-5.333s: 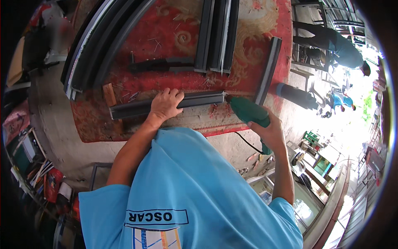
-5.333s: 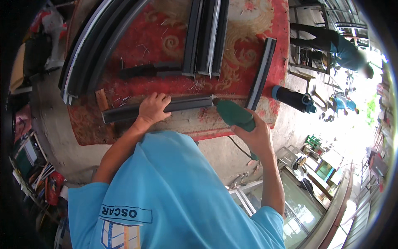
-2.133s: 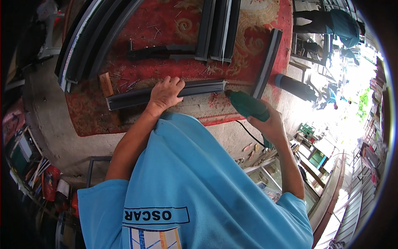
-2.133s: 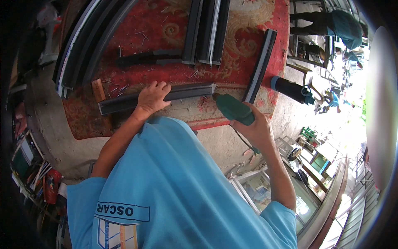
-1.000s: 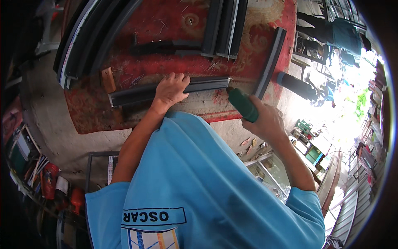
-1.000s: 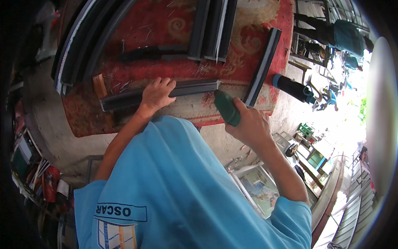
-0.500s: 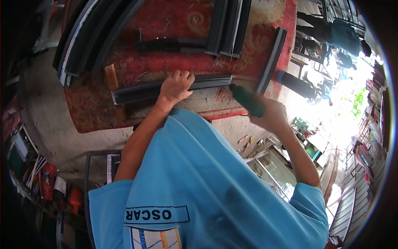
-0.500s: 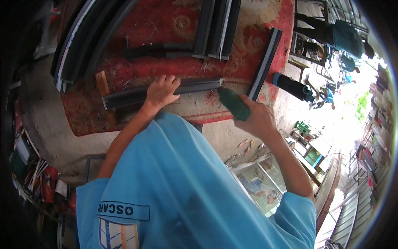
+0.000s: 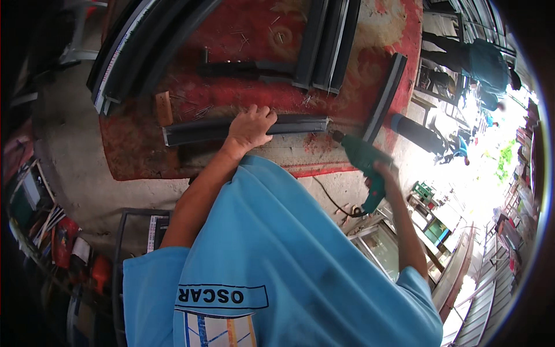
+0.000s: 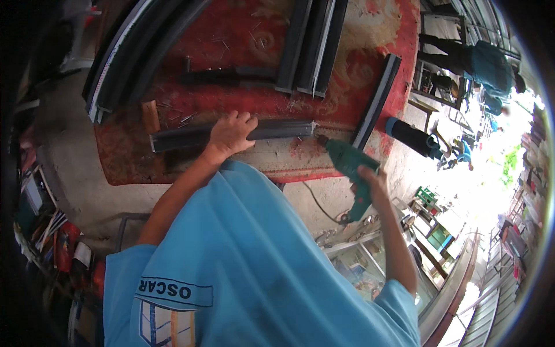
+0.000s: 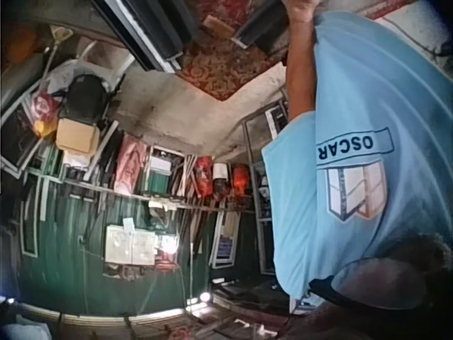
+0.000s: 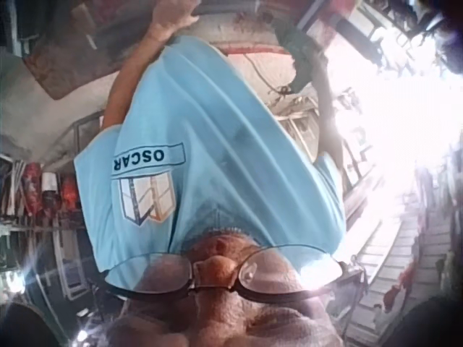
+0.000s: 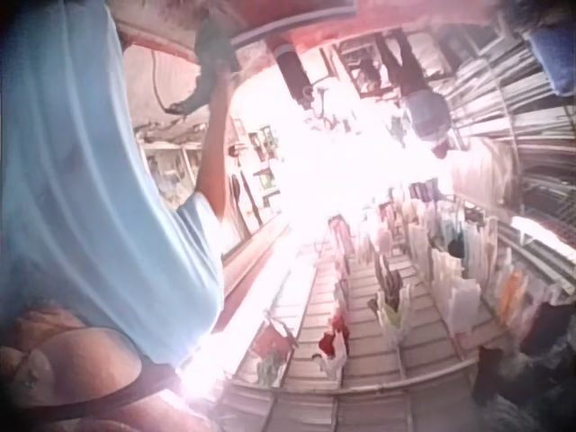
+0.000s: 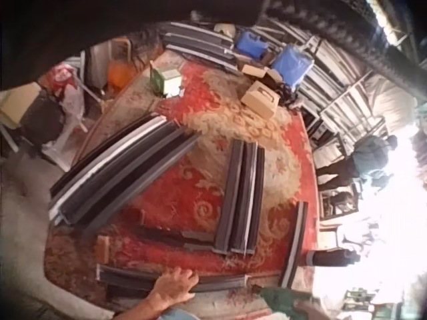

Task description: Using a power drill to assemble or create holes in metal window or door frame components.

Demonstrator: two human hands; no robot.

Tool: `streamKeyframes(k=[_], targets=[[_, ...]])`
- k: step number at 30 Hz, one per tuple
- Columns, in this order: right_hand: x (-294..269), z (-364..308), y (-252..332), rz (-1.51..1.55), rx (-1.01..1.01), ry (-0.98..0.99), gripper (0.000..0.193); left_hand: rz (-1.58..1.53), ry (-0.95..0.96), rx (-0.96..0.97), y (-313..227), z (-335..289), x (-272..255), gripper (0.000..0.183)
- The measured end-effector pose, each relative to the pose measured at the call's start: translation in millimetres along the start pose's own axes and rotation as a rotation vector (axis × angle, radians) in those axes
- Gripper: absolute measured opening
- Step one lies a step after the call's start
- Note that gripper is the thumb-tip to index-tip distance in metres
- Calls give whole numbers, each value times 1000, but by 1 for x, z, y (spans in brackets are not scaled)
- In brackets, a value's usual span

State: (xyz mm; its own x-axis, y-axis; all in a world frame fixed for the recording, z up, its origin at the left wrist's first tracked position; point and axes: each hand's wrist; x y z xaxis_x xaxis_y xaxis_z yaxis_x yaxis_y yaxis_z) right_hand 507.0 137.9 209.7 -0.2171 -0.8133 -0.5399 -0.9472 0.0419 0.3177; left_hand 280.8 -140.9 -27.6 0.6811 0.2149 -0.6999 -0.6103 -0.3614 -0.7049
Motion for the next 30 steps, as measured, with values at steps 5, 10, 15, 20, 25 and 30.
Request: streamKeyframes(k=[5,10,15,20,25,30], targets=[[55,-44,15,-616,-464,-340,66,14,-24,32,-2,0,-1,58],[22,-53,20,-323,-323,-252,62,63,-45,13,-5,2,-3,57],[19,-33,-65,297,-268,-326,45,126,-72,45,-10,2,-4,55],[88,52,-151,879,-304,-269,44,75,-9,-7,-19,4,-16,62],[152,113,-186,1333,-244,-188,61,-74,96,-127,-32,23,-72,74],[165,120,-202,1469,-300,-46,60,-677,10,-211,-42,62,-164,69]])
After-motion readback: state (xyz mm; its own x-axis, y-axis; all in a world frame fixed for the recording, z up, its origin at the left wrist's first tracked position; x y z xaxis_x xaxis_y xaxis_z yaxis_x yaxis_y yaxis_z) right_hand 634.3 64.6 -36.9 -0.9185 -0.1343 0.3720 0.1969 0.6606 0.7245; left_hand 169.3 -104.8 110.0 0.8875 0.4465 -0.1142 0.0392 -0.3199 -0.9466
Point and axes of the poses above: each hand's wrist, its own z-axis towards the middle knuckle, its own x-axis out of the palm, y = z × x, and after that the axes turned 12 degrees about -z, right-handed
